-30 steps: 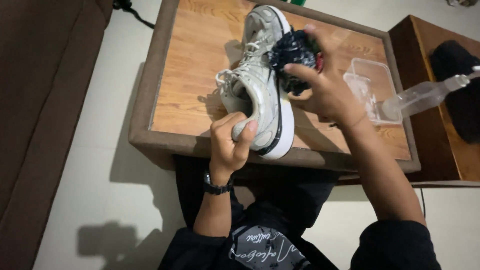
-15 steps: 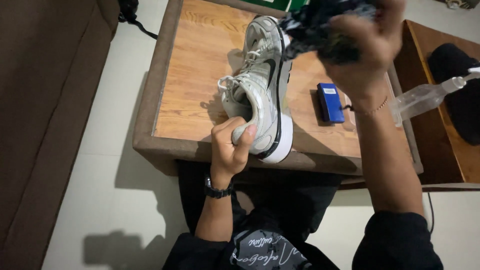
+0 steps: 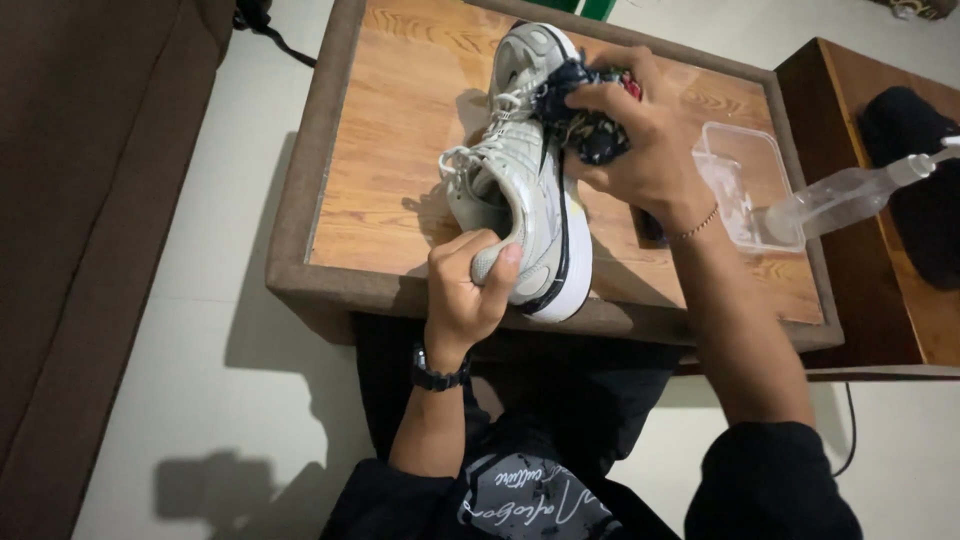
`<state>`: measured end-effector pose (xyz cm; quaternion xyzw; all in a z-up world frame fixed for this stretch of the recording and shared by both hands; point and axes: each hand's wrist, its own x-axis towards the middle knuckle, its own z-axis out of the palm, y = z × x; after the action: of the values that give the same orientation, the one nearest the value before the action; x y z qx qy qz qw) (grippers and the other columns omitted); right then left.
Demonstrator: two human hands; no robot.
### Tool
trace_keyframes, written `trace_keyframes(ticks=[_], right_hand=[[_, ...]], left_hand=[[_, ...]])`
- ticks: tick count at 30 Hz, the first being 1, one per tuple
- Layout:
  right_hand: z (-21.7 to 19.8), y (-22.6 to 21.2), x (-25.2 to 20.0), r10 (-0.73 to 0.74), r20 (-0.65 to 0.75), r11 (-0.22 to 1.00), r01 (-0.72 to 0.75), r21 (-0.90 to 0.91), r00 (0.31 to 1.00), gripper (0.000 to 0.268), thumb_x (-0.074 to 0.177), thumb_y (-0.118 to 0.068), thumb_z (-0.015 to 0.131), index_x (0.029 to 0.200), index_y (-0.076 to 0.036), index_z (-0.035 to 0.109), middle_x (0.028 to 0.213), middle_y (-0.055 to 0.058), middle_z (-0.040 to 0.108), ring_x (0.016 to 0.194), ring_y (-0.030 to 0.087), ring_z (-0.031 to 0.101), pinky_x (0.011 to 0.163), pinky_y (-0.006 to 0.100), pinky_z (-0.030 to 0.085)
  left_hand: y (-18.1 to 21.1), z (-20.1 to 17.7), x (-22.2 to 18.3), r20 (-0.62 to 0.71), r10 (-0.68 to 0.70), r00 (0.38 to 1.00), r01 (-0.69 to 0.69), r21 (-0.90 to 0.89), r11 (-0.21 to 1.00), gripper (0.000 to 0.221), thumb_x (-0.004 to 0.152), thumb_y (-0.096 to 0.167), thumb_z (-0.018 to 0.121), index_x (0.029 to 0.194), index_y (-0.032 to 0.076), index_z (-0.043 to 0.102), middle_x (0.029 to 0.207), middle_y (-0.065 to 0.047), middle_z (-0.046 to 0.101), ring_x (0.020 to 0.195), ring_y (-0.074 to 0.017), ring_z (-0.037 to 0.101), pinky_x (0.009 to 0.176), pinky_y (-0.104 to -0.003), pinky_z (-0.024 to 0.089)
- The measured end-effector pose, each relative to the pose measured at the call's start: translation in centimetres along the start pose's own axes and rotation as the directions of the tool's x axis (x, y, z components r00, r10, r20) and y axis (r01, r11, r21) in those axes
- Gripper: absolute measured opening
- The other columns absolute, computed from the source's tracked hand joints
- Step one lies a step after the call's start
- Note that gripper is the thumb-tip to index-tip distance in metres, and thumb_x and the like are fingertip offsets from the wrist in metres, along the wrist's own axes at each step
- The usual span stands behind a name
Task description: The person is cleaning a white sneaker by applying soap from a pump bottle, scrubbing with a brush, and wiping with a cloth.
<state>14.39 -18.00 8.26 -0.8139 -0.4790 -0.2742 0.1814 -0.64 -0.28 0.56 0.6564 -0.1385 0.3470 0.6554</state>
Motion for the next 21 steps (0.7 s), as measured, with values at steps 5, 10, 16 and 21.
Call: trace_keyframes(ticks=[5, 10, 16, 21], right_hand=[[-0.7, -1.1, -1.2, 0.003, 0.055, 0.999, -0.005, 0.041, 0.998, 0.053, 0.058, -0.007, 0.096, 0.107, -0.002, 0.074, 0.120, 0.018, 0.062, 0.105, 0.030, 0.062, 0.090, 0.040, 0.057], [-1.5, -0.9, -3.4, -0.025, 0.115, 0.985, 0.005, 0.171, 0.993, 0.049, 0.067, -0.028, 0.093, 0.111, -0.016, 0.075, 0.112, 0.020, 0.067, 0.089, 0.041, 0.066, 0.083, 0.050, 0.051], [-4.9, -5.5, -4.6, -0.040, 0.314, 0.999, 0.035, 0.020, 0.949, 0.051, 0.057, -0.029, 0.088, 0.106, -0.026, 0.072, 0.112, 0.013, 0.067, 0.083, 0.039, 0.069, 0.102, 0.068, 0.037], [-4.6, -6.9, -6.8, -0.154, 0.351, 0.985, 0.170, -0.014, 0.923, 0.055, 0.053, -0.021, 0.088, 0.105, -0.024, 0.070, 0.114, 0.014, 0.063, 0.086, 0.038, 0.070, 0.073, 0.050, 0.059]], left_hand=[[-0.1, 0.1, 0.0, -0.015, 0.023, 1.000, -0.023, 0.033, 0.999, 0.037, 0.094, 0.015, 0.055, 0.062, 0.003, 0.042, 0.056, -0.005, 0.041, 0.051, -0.0158, 0.030, 0.050, -0.031, 0.032], [-1.4, 0.4, -0.3, -0.057, 0.053, 0.997, -0.050, 0.043, 0.998, 0.044, 0.098, 0.025, 0.057, 0.058, 0.012, 0.042, 0.046, -0.005, 0.038, 0.043, -0.0152, 0.043, 0.046, -0.026, 0.040], [-1.3, 0.3, -0.1, -0.032, 0.036, 0.999, -0.035, 0.039, 0.999, 0.044, 0.098, 0.027, 0.056, 0.059, 0.012, 0.044, 0.047, -0.006, 0.040, 0.044, -0.0182, 0.047, 0.046, -0.028, 0.042], [-1.4, 0.4, 0.1, -0.024, 0.031, 0.999, -0.030, 0.035, 0.999, 0.044, 0.100, 0.026, 0.054, 0.059, 0.012, 0.045, 0.047, -0.006, 0.041, 0.044, -0.0169, 0.045, 0.046, -0.027, 0.040]])
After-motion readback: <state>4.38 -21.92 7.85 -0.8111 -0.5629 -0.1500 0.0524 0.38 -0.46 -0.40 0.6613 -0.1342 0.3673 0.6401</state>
